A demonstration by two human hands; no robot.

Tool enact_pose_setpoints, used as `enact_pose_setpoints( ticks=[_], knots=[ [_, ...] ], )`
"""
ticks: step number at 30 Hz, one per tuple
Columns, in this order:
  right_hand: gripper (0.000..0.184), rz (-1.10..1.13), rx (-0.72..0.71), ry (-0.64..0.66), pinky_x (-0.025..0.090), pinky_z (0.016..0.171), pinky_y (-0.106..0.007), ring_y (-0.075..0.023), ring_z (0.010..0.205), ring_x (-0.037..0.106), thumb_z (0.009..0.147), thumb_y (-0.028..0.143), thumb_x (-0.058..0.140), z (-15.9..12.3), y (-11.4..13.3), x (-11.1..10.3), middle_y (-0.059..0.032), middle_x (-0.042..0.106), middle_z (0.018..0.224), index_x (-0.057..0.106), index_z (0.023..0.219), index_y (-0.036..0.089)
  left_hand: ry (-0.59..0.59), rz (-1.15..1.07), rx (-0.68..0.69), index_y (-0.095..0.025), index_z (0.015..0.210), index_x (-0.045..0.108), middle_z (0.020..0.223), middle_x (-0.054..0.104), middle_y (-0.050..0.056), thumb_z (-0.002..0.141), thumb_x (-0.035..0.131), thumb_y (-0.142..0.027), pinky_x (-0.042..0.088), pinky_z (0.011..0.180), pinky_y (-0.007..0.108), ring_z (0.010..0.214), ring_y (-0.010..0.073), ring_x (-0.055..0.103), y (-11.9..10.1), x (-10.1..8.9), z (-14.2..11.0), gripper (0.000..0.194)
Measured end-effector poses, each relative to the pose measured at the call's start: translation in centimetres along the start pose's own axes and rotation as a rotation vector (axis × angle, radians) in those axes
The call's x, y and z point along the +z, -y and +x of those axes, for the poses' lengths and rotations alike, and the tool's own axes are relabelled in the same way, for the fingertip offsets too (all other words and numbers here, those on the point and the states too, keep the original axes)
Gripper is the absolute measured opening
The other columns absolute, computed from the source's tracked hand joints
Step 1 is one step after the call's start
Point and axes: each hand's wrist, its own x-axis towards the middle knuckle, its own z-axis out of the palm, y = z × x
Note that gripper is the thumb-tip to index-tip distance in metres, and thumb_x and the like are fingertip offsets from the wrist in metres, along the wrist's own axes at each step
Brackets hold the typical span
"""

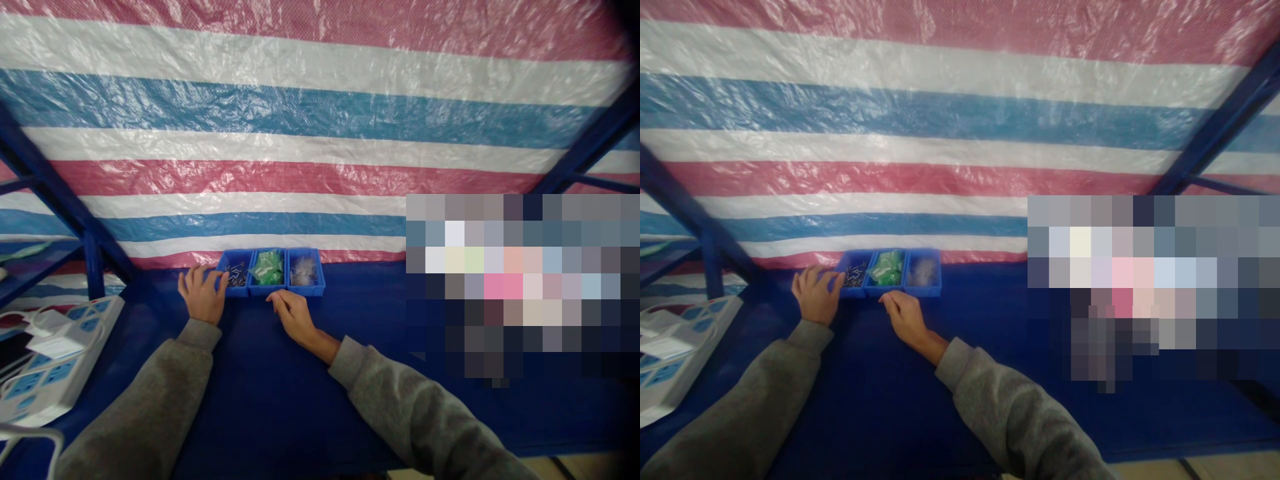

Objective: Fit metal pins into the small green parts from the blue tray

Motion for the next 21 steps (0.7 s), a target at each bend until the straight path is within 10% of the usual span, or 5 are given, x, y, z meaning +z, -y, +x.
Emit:
enact_pose_setpoints(
  ticks=[9, 21],
  knots=[
    [0.034, -0.005, -0.012, -0.019, 0.042, 0.069, -0.023, -0.0136, 0.07, 0.058, 0.093, 0.031, 0.036, 0.1, 0.2, -0.2, -0.0021, 0.061, 0.073, 0.065, 0.083, 0.017, 0.323, -0.128, 0.322, -0.019, 0.092, 0.062, 0.089, 0.066, 0.007, 0.087, 0.047, -0.036, 0.042, 0.083, 0.036, 0.086, 0.0209, 0.06, -0.2, 1.4, -1.1, 0.024],
    [0.021, -0.3, 0.011, -0.195, 0.043, 0.075, -0.025, -0.0143, 0.078, 0.057, 0.087, 0.022, 0.044, 4.7, 0.5, -3.8, -0.0041, 0.063, 0.087, 0.063, 0.095, 0.016, 0.309, -0.015, 0.285, -0.02, 0.115, 0.054, 0.117, 0.057, 0.01, 0.088, 0.046, -0.038, 0.026, 0.105, 0.047, 0.115, 0.025, 0.048, -2.4, 0.2, -1.5, 0.034]
  ],
)
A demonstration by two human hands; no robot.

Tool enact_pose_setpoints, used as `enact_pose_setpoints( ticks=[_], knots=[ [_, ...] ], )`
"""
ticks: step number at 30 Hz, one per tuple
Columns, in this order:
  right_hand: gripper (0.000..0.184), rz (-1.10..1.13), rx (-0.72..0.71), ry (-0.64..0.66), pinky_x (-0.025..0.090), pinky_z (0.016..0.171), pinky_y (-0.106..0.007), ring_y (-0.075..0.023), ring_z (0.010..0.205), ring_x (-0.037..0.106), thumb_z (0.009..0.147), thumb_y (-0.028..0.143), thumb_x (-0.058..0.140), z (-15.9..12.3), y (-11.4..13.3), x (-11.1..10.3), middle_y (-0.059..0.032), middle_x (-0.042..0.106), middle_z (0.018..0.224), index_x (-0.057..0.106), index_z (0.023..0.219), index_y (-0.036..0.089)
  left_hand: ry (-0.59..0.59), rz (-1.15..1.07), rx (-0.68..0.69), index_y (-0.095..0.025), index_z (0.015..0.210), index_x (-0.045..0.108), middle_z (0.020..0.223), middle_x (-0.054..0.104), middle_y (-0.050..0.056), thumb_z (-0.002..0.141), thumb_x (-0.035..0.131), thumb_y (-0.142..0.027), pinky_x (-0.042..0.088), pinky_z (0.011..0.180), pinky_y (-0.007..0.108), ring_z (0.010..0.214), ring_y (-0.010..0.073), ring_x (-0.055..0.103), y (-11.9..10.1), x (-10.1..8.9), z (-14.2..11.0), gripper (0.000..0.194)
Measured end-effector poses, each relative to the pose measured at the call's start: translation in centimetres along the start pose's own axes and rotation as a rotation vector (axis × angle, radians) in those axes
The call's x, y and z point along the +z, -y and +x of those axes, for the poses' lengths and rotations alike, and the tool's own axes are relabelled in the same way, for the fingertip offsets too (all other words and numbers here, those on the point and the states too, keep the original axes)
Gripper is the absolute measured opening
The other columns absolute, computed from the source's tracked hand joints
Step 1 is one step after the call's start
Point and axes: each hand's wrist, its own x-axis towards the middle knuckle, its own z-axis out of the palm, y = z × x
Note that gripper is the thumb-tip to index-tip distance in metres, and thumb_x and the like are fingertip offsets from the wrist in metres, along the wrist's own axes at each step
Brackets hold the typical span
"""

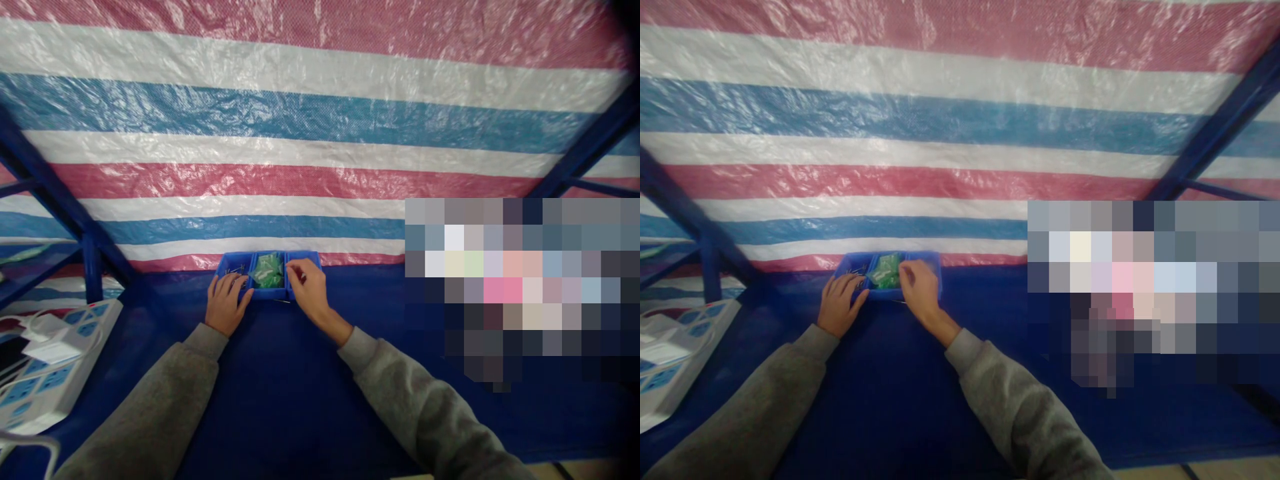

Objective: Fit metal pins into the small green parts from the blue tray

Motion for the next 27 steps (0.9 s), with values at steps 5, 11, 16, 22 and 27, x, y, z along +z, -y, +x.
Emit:
enact_pose_setpoints(
  ticks=[5, 11, 16, 22, 27],
  knots=[
    [0.033, -0.412, -0.034, 0.331, 0.039, 0.09, -0.031, -0.0212, 0.103, 0.052, 0.07, 0.009, 0.055, 4.2, -2.6, -2.7, -0.0111, 0.061, 0.106, 0.063, 0.101, 0.012, 0.08, -0.04, 0.155, -0.022, 0.126, 0.047, 0.132, 0.045, 0.01, 0.088, 0.045, -0.037, 0.027, 0.106, 0.045, 0.127, 0.0256, 0.037, -1.3, 0.3, -0.3, 0.041],
    [0.037, -0.564, -0.103, 0.73, 0.041, 0.088, -0.03, -0.0253, 0.106, 0.052, 0.068, 0.02, 0.065, 5.3, -4.0, -2.6, -0.0149, 0.06, 0.109, 0.061, 0.103, 0.009, 0.119, -0.03, 0.175, -0.025, 0.128, 0.047, 0.134, 0.044, 0.009, 0.088, 0.045, -0.037, 0.025, 0.107, 0.047, 0.129, 0.0265, 0.034, -1.8, 0.4, -0.6, 0.042],
    [0.049, -0.638, -0.068, 0.902, 0.045, 0.084, -0.028, -0.027, 0.105, 0.055, 0.06, 0.021, 0.073, 6.7, -5.4, -1.6, -0.0107, 0.061, 0.111, 0.06, 0.107, 0.016, 0.15, -0.016, 0.168, -0.025, 0.129, 0.046, 0.135, 0.043, 0.009, 0.088, 0.044, -0.035, 0.024, 0.108, 0.047, 0.129, 0.0261, 0.033, -1.7, 0.4, -0.6, 0.042],
    [0.051, -0.748, -0.044, 1.011, 0.049, 0.078, -0.033, -0.0277, 0.1, 0.06, 0.066, 0.02, 0.066, 6.7, -7.0, 0.5, -0.0128, 0.058, 0.116, 0.056, 0.115, 0.02, 0.154, -0.022, 0.163, -0.025, 0.128, 0.047, 0.134, 0.043, 0.01, 0.087, 0.044, -0.033, 0.026, 0.107, 0.047, 0.129, 0.0265, 0.034, -1.7, 0.4, -0.6, 0.042],
    [0.048, -0.762, -0.046, 1.023, 0.05, 0.074, -0.033, -0.0282, 0.096, 0.062, 0.066, 0.021, 0.066, 6.7, -7.5, 1.6, -0.0144, 0.06, 0.112, 0.058, 0.113, 0.019, 0.172, -0.028, 0.153, -0.025, 0.128, 0.047, 0.134, 0.044, 0.009, 0.087, 0.044, -0.031, 0.026, 0.107, 0.047, 0.129, 0.0265, 0.033, -1.8, 0.2, -0.6, 0.041]
  ],
)
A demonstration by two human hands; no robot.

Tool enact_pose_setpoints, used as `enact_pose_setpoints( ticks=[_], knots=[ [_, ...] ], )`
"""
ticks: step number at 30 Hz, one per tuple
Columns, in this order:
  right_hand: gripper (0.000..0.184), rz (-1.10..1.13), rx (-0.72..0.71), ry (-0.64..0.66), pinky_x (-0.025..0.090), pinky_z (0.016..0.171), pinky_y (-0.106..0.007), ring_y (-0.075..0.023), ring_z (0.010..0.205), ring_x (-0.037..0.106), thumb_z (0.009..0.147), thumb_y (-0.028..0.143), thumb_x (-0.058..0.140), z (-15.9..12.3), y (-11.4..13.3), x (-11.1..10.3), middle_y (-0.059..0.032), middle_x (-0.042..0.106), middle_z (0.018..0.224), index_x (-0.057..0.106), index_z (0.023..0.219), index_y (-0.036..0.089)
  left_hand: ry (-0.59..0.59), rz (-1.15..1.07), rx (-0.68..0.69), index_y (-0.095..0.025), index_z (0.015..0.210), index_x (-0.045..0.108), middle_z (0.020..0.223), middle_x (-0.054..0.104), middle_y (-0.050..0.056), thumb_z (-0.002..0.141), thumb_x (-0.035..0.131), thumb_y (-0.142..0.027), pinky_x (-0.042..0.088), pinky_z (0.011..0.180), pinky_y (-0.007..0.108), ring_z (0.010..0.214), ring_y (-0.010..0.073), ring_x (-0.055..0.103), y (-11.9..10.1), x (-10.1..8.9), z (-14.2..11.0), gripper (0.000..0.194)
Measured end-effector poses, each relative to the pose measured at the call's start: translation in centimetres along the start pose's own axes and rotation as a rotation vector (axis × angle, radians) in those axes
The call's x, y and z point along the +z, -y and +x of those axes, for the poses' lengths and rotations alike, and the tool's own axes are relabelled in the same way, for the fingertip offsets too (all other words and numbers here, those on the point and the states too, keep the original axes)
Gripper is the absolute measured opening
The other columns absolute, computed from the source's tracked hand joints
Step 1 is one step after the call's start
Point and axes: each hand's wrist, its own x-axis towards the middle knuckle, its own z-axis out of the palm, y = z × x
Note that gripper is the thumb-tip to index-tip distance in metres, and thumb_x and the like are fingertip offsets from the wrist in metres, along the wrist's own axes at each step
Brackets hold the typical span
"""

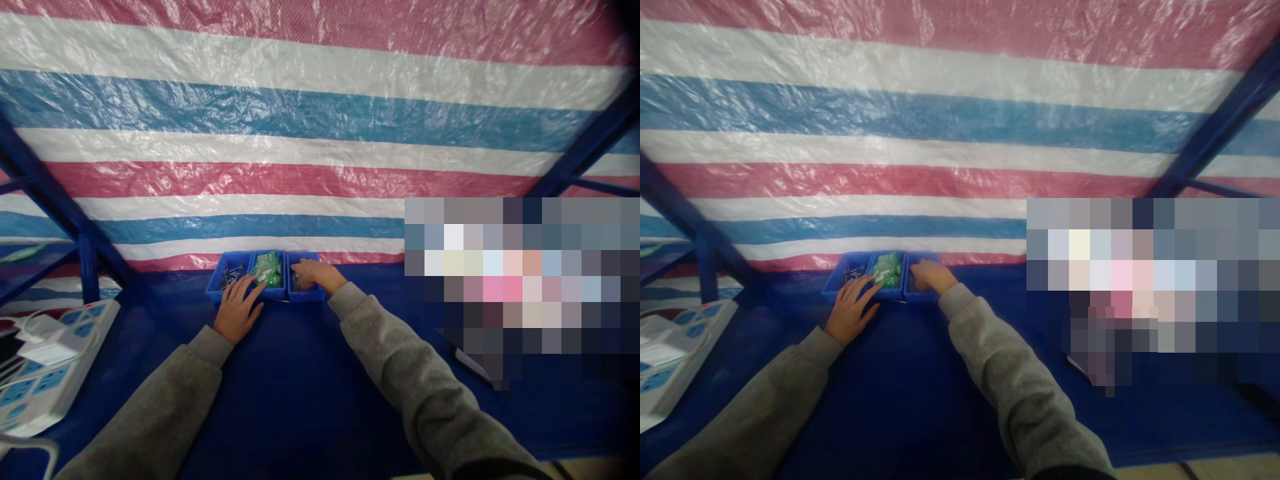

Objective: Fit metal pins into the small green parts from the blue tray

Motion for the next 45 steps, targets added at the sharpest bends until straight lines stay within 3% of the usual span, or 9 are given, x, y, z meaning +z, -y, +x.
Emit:
enact_pose_setpoints(
  ticks=[6, 18, 24, 28, 32, 36, 39, 42, 45],
  knots=[
    [0.056, -0.001, -0.005, -0.023, 0.048, 0.08, -0.029, -0.0266, 0.101, 0.06, 0.058, 0.027, 0.075, 0.6, -0.2, -0.6, -0.011, 0.061, 0.113, 0.058, 0.111, 0.02, 0.009, -0.011, -0.008, -0.025, 0.127, 0.048, 0.134, 0.044, 0.009, 0.087, 0.044, -0.031, 0.027, 0.106, 0.047, 0.129, 0.0264, 0.034, 0.0, -0.1, 0.0, 0.041],
    [0.03, 0.016, 0.077, -0.177, 0.044, 0.085, -0.031, -0.024, 0.103, 0.058, 0.08, 0.013, 0.053, -1.5, 1.7, -1.2, -0.0136, 0.061, 0.109, 0.055, 0.11, 0.015, -0.009, -0.014, 0.011, -0.025, 0.128, 0.047, 0.133, 0.044, 0.01, 0.087, 0.044, -0.031, 0.029, 0.104, 0.048, 0.128, 0.0274, 0.035, 0.0, -0.1, 0.0, 0.041],
    [0.028, 0.056, 0.154, -0.26, 0.042, 0.084, -0.029, -0.0218, 0.1, 0.058, 0.082, 0.008, 0.047, -2.7, 1.4, -2.2, -0.0113, 0.062, 0.103, 0.055, 0.108, 0.016, -0.02, -0.044, 0.006, -0.025, 0.127, 0.047, 0.133, 0.045, 0.009, 0.087, 0.045, -0.031, 0.029, 0.104, 0.048, 0.128, 0.0271, 0.035, 0.0, 0.0, 0.0, 0.04],
    [0.031, 0.117, 0.226, -0.423, 0.041, 0.085, -0.03, -0.0222, 0.099, 0.054, 0.084, 0.008, 0.042, -4.1, 1.5, -4.0, -0.0129, 0.057, 0.106, 0.051, 0.113, 0.014, -0.087, -0.128, -0.036, -0.022, 0.125, 0.048, 0.131, 0.045, 0.01, 0.088, 0.044, -0.032, 0.032, 0.104, 0.044, 0.126, 0.0254, 0.038, 0.1, 0.0, 0.2, 0.039],
    [0.03, 0.282, 0.009, -0.631, 0.04, 0.086, -0.029, -0.0187, 0.097, 0.052, 0.085, 0.011, 0.043, -6.8, 4.5, -3.9, -0.0084, 0.052, 0.107, 0.05, 0.114, 0.017, -0.253, -0.278, -0.147, -0.019, 0.12, 0.05, 0.125, 0.05, 0.01, 0.09, 0.042, -0.028, 0.035, 0.103, 0.04, 0.119, 0.022, 0.045, 0.2, -0.8, 0.4, 0.032],
    [0.029, 0.306, -0.362, -0.614, 0.041, 0.086, -0.026, -0.0164, 0.098, 0.049, 0.087, 0.014, 0.044, -9.1, 8.5, -0.7, -0.0074, 0.052, 0.109, 0.049, 0.116, 0.018, -0.426, -0.344, -0.227, -0.017, 0.112, 0.053, 0.113, 0.056, 0.009, 0.09, 0.042, -0.025, 0.04, 0.1, 0.039, 0.112, 0.0208, 0.05, 0.3, -1.6, 0.4, 0.027],
    [0.03, 0.084, -0.571, -0.526, 0.041, 0.084, -0.031, -0.019, 0.1, 0.048, 0.089, 0.013, 0.042, -9.5, 10.2, 2.0, -0.0088, 0.052, 0.112, 0.05, 0.117, 0.02, -0.481, -0.344, -0.231, -0.017, 0.109, 0.054, 0.109, 0.058, 0.009, 0.089, 0.042, -0.025, 0.042, 0.097, 0.04, 0.109, 0.0208, 0.052, 0.3, -1.8, 0.2, 0.024],
    [0.028, -0.052, -0.603, -0.51, 0.038, 0.088, -0.04, -0.0245, 0.11, 0.043, 0.09, 0.019, 0.041, -9.3, 10.7, 3.4, -0.0118, 0.05, 0.118, 0.05, 0.117, 0.021, -0.481, -0.347, -0.191, -0.017, 0.107, 0.056, 0.107, 0.059, 0.009, 0.089, 0.043, -0.024, 0.043, 0.096, 0.04, 0.107, 0.0204, 0.053, 0.3, -1.7, 0.1, 0.023],
    [0.038, -0.031, -0.563, -0.518, 0.031, 0.095, -0.044, -0.0282, 0.119, 0.035, 0.085, 0.025, 0.049, -9.5, 10.8, 3.3, -0.0146, 0.046, 0.124, 0.046, 0.123, 0.017, -0.465, -0.347, -0.168, -0.017, 0.106, 0.056, 0.107, 0.059, 0.009, 0.089, 0.044, -0.025, 0.044, 0.096, 0.04, 0.106, 0.0205, 0.054, 0.2, -1.7, 0.0, 0.023]
  ],
)
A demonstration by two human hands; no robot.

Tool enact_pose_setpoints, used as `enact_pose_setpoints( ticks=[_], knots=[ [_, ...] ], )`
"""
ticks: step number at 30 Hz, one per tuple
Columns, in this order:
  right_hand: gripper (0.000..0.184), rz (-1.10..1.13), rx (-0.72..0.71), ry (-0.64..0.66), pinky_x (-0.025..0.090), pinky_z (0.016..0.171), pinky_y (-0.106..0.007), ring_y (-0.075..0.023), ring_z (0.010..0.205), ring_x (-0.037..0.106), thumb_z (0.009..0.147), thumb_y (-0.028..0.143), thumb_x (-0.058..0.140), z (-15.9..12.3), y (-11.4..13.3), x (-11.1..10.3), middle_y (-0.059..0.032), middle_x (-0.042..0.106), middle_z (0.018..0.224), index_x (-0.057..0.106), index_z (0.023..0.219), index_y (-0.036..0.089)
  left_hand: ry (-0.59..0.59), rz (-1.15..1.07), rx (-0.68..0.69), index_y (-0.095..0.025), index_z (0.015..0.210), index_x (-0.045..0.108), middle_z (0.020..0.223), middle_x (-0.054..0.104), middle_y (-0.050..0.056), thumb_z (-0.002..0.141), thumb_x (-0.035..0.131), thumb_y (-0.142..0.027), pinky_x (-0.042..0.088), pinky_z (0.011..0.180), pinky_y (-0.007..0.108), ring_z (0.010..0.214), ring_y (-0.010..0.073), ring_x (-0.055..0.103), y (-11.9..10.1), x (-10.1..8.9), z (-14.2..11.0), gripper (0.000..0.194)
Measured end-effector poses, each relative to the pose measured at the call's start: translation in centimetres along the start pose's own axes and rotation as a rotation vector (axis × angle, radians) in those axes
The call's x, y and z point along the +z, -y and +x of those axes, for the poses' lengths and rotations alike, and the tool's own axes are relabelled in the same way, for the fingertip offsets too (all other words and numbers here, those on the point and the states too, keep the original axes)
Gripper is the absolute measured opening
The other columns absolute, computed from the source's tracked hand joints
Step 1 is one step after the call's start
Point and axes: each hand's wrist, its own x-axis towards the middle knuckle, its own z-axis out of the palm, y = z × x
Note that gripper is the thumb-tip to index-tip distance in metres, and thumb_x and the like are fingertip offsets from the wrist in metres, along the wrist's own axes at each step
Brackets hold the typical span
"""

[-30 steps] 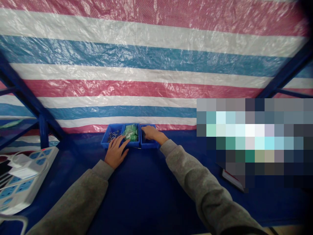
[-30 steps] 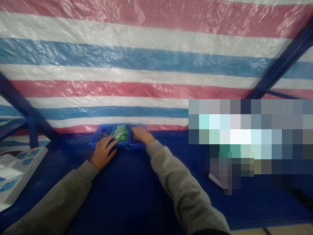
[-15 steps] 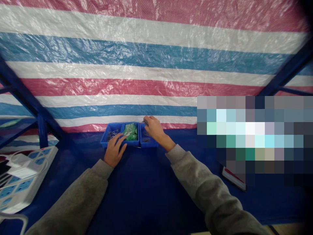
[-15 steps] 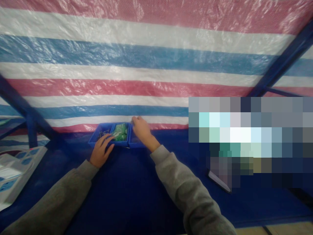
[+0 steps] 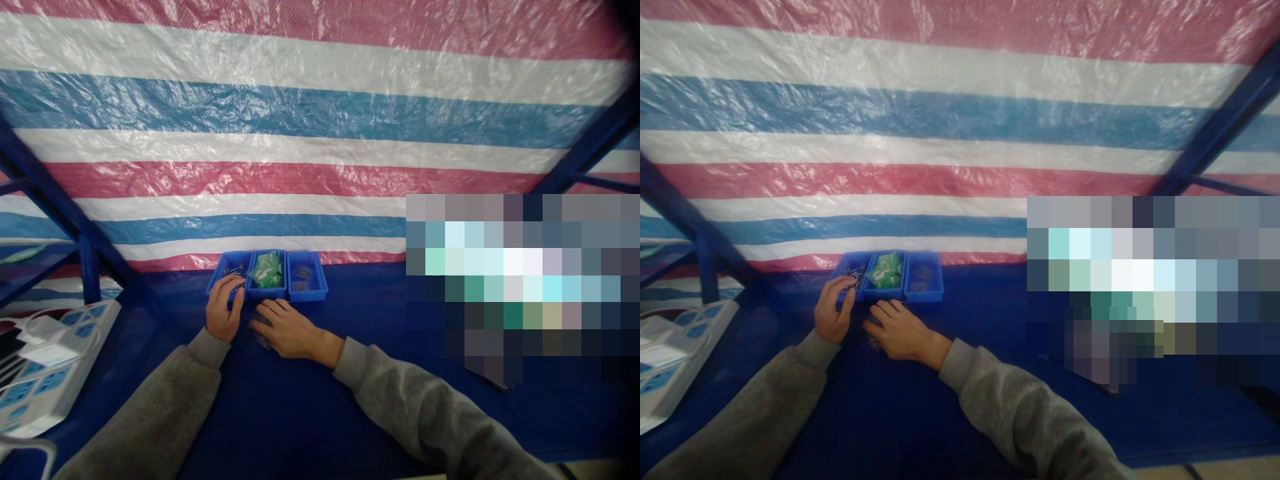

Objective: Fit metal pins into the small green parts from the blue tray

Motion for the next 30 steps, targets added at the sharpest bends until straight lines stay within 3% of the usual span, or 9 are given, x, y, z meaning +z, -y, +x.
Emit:
enact_pose_setpoints(
  ticks=[5, 9, 14, 20, 24, 30],
  knots=[
    [0.072, 0.097, 0.131, -0.006, 0.029, 0.098, -0.044, -0.0308, 0.121, 0.03, 0.068, 0.03, 0.063, -0.2, 0.3, -1.3, -0.0175, 0.037, 0.131, 0.036, 0.133, 0.011, 0.038, -0.018, 0.015, -0.017, 0.101, 0.058, 0.099, 0.062, 0.008, 0.088, 0.046, -0.026, 0.05, 0.08, 0.032, 0.091, 0.0177, 0.059, -0.1, -0.1, -0.1, 0.02],
    [0.083, 0.134, 0.25, 0.029, 0.034, 0.092, -0.044, -0.031, 0.115, 0.035, 0.06, 0.026, 0.065, -0.6, 0.5, -2.1, -0.0176, 0.039, 0.127, 0.033, 0.135, 0.011, 0.201, -0.056, 0.094, -0.017, 0.091, 0.061, 0.08, 0.064, 0.003, 0.086, 0.049, -0.026, 0.047, 0.06, 0.024, 0.06, 0.0101, 0.055, -0.2, -0.3, -0.6, 0.016],
    [0.064, 0.142, 0.38, 0.104, 0.039, 0.088, -0.04, -0.0274, 0.104, 0.048, 0.066, 0.025, 0.06, -1.1, 0.2, -2.7, -0.0145, 0.05, 0.115, 0.043, 0.127, 0.014, 0.455, -0.044, 0.198, -0.017, 0.09, 0.063, 0.08, 0.065, 0.004, 0.087, 0.047, -0.033, 0.049, 0.065, 0.023, 0.065, 0.0115, 0.059, -0.4, -0.2, -0.5, 0.022],
    [0.033, 0.106, 0.699, 0.189, 0.048, 0.075, -0.033, -0.0237, 0.087, 0.064, 0.082, 0.016, 0.041, -1.0, -0.9, -2.0, -0.0118, 0.065, 0.098, 0.055, 0.112, 0.018, 0.577, 0.035, 0.328, -0.022, 0.115, 0.059, 0.111, 0.063, 0.008, 0.084, 0.052, -0.044, 0.048, 0.091, 0.034, 0.102, 0.0199, 0.059, -0.1, 0.3, -0.5, 0.039],
    [0.03, 0.084, 0.731, 0.232, 0.049, 0.07, -0.032, -0.0243, 0.083, 0.066, 0.086, 0.015, 0.039, -0.8, -1.3, -1.3, -0.0116, 0.068, 0.091, 0.055, 0.112, 0.019, 0.704, 0.098, 0.372, -0.028, 0.125, 0.051, 0.122, 0.059, 0.005, 0.08, 0.052, -0.053, 0.046, 0.094, 0.037, 0.106, 0.0213, 0.058, 0.3, 0.7, -0.9, 0.052],
    [0.027, 0.049, 0.729, 0.259, 0.051, 0.068, -0.032, -0.0245, 0.08, 0.067, 0.087, 0.014, 0.04, -0.8, -1.3, -0.7, -0.013, 0.068, 0.088, 0.057, 0.108, 0.017, 0.82, 0.135, 0.353, -0.027, 0.119, 0.056, 0.122, 0.058, 0.005, 0.083, 0.047, -0.054, 0.045, 0.094, 0.036, 0.109, 0.0211, 0.056, 0.2, 0.6, -0.7, 0.046]
  ],
)
